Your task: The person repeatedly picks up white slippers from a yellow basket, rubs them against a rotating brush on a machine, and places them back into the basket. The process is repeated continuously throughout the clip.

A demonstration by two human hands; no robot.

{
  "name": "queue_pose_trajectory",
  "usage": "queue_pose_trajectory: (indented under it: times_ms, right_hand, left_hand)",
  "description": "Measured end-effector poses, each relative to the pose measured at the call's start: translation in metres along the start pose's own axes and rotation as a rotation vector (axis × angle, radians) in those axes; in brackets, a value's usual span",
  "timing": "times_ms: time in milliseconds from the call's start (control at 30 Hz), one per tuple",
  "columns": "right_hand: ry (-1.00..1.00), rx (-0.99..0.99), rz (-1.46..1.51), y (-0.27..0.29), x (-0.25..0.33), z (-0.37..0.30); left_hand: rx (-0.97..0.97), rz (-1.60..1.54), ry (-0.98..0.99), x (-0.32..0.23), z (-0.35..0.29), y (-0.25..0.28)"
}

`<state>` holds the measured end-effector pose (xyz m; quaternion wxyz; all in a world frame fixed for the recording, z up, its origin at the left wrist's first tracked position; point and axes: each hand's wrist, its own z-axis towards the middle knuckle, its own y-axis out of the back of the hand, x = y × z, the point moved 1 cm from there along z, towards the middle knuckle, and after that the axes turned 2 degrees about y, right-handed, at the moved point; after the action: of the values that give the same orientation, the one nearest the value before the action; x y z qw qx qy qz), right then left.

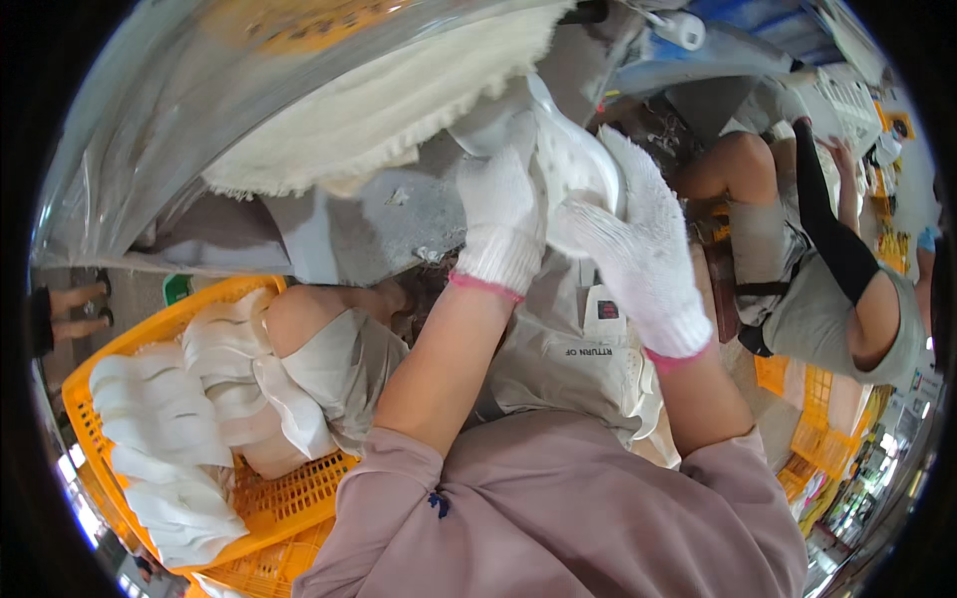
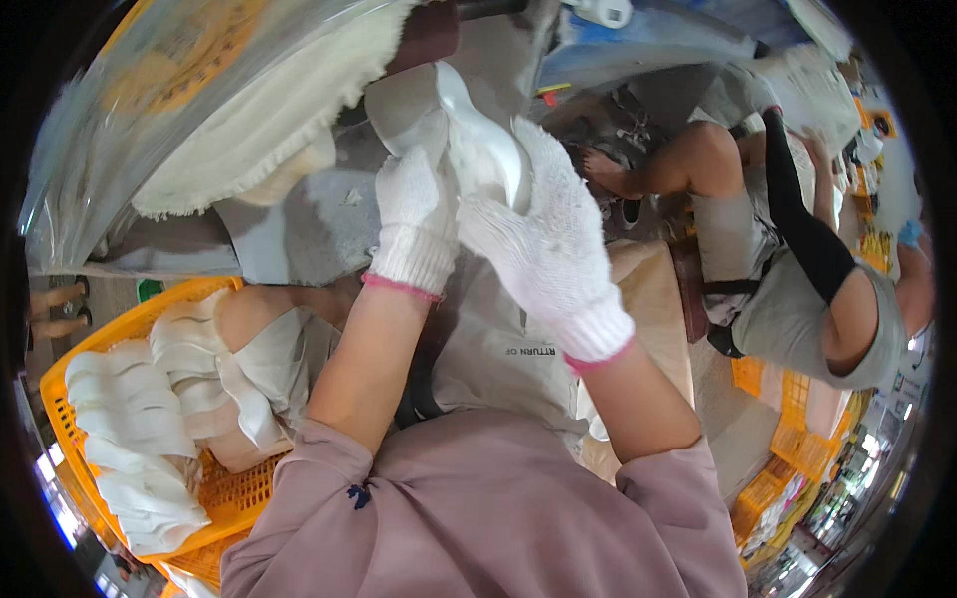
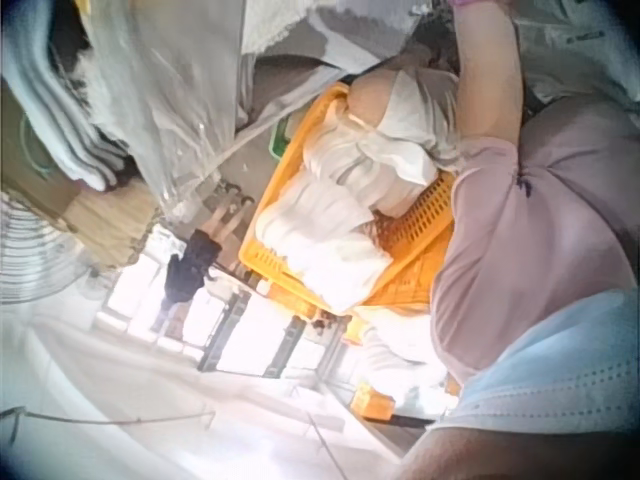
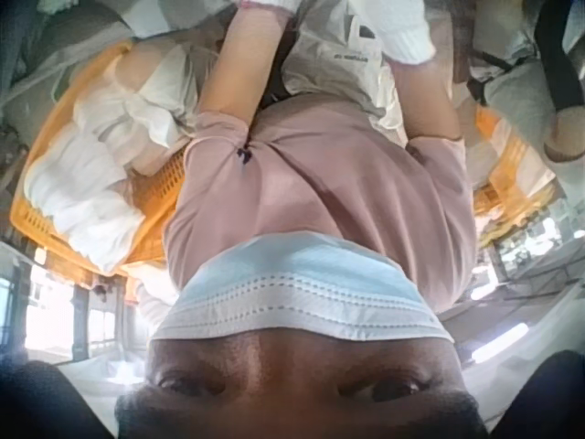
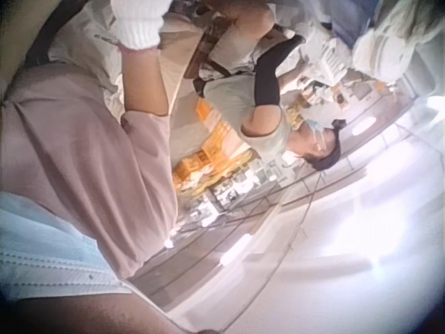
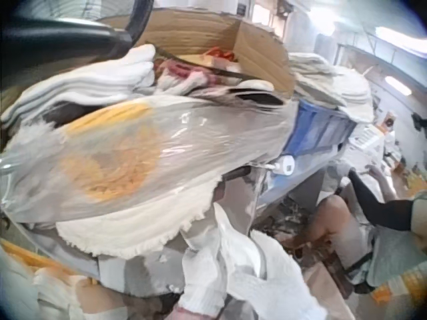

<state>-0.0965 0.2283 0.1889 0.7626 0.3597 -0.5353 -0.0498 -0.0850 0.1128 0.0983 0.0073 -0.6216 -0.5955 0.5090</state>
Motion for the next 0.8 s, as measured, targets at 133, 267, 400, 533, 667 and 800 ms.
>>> queue_pose_trajectory:
  times_ms: [133, 267, 400, 533, 667, 800]
  right_hand:
    - [0.076, -0.197, 0.028, -0.020, -0.029, 0.006]
    - [0.108, -0.265, -0.093, -0.051, -0.036, 0.047]
    - [-0.132, -0.137, 0.189, -0.062, -0.028, 0.072]
    - [-0.103, -0.078, 0.069, -0.070, -0.045, 0.089]
    - [-0.034, 0.042, -0.086, -0.083, -0.054, 0.103]
    - [-0.006, 0.031, -0.118, -0.068, -0.011, 0.084]
  left_hand:
    - [-0.018, 0.021, 0.107, -0.007, 0.017, -0.018]
    - [0.043, -0.080, 0.256, -0.019, 0.049, -0.003]
    - [-0.042, 0.320, 0.255, -0.046, 0.085, 0.048]
    - [-0.004, 2.065, -0.288, -0.092, 0.072, 0.106]
    - [0.188, 1.691, -0.376, -0.111, 0.015, 0.117]
    - [0.316, 0.702, 0.002, -0.059, -0.015, 0.081]
